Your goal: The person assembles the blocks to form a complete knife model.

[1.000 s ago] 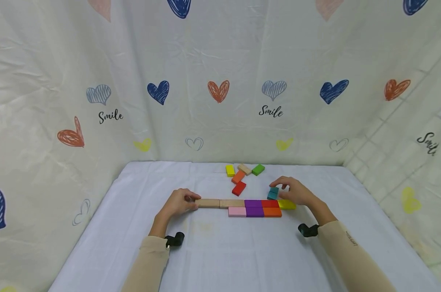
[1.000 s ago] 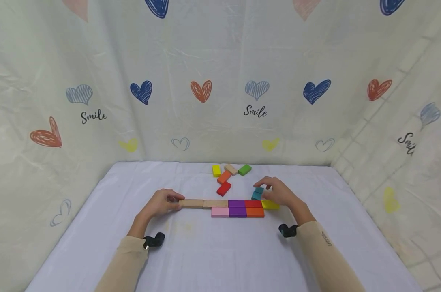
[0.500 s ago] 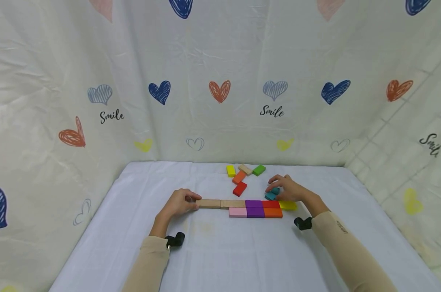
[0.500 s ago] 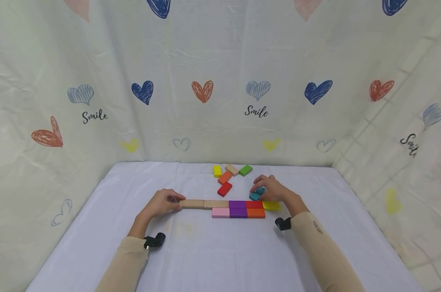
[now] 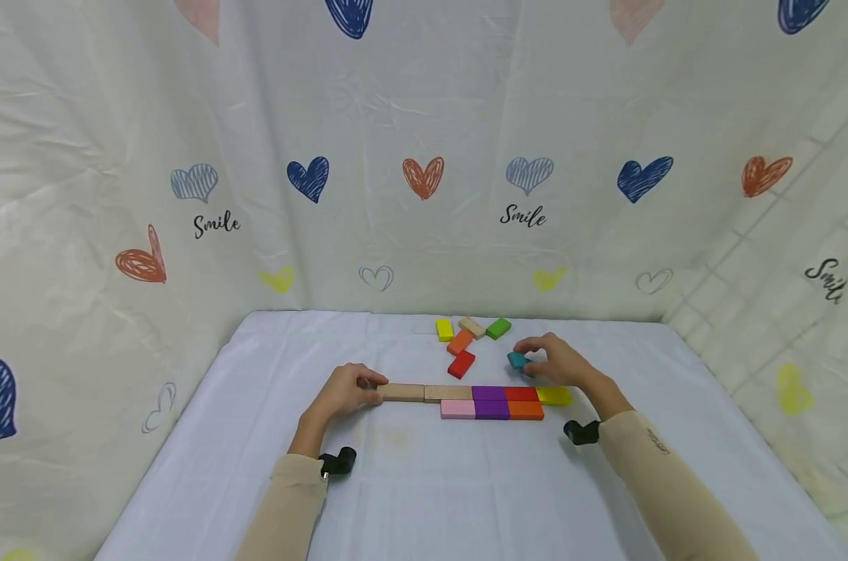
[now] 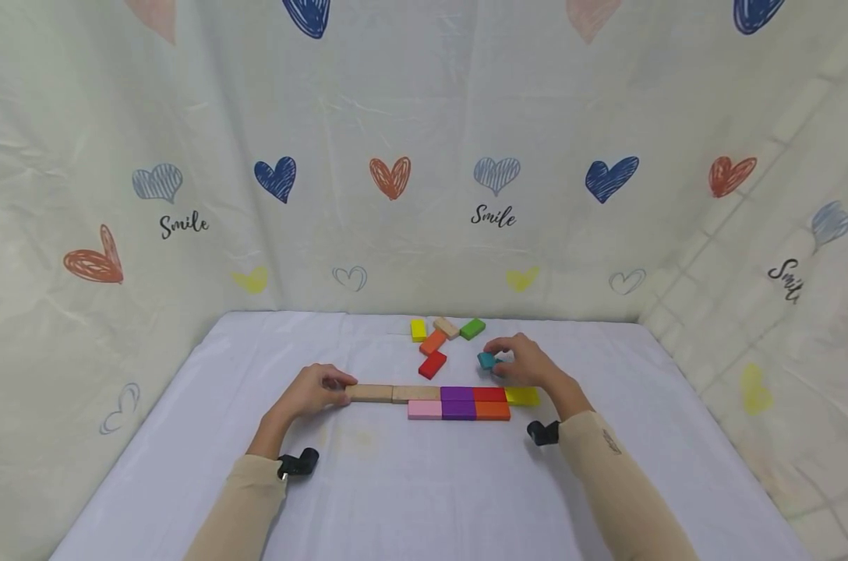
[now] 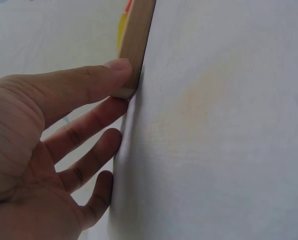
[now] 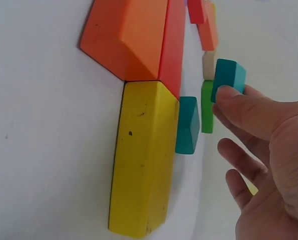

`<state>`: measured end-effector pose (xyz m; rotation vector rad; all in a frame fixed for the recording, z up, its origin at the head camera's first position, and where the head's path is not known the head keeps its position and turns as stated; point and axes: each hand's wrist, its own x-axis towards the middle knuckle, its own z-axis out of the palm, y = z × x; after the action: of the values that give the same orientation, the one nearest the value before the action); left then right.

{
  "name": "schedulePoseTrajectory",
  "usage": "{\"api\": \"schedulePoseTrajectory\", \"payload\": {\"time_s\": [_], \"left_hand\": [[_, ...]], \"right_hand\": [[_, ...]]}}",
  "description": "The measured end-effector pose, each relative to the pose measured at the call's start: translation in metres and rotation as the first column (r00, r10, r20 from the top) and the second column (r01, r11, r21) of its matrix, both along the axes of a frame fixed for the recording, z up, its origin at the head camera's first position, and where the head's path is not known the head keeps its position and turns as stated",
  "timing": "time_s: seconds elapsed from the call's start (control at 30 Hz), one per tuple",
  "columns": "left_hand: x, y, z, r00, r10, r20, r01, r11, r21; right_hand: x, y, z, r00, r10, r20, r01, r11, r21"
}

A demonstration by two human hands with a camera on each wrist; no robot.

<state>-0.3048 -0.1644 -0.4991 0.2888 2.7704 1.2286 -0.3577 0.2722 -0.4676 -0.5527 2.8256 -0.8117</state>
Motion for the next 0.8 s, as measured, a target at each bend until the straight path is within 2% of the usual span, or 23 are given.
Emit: {"api": "schedulePoseTrajectory", "payload": {"time_s": [0.4,0.57,0.8], "left_hand": [[0.000,0.001,0.000,1.000,0.003,-0.001,-0.003,1.000,-0.008],[0.000,0.000,0.000,1.000,-0.004,-0.017,0.004,1.000,-0.017],[-0.001,0.000,-0.001,1.000,-0.004,-0.020,0.004,1.000,-0.003]], "right_hand": [[0.021,0.024,0.009,0.998,-0.018,-0.066,0.012,0.996,-0.086],[0.032,0.037,0.010,0.998,-0.024,-0.057,0.017,0.992,-0.125],[0.046,0.055,0.009,0.999,-0.052,-0.013,0.050,0.992,-0.117]]}}
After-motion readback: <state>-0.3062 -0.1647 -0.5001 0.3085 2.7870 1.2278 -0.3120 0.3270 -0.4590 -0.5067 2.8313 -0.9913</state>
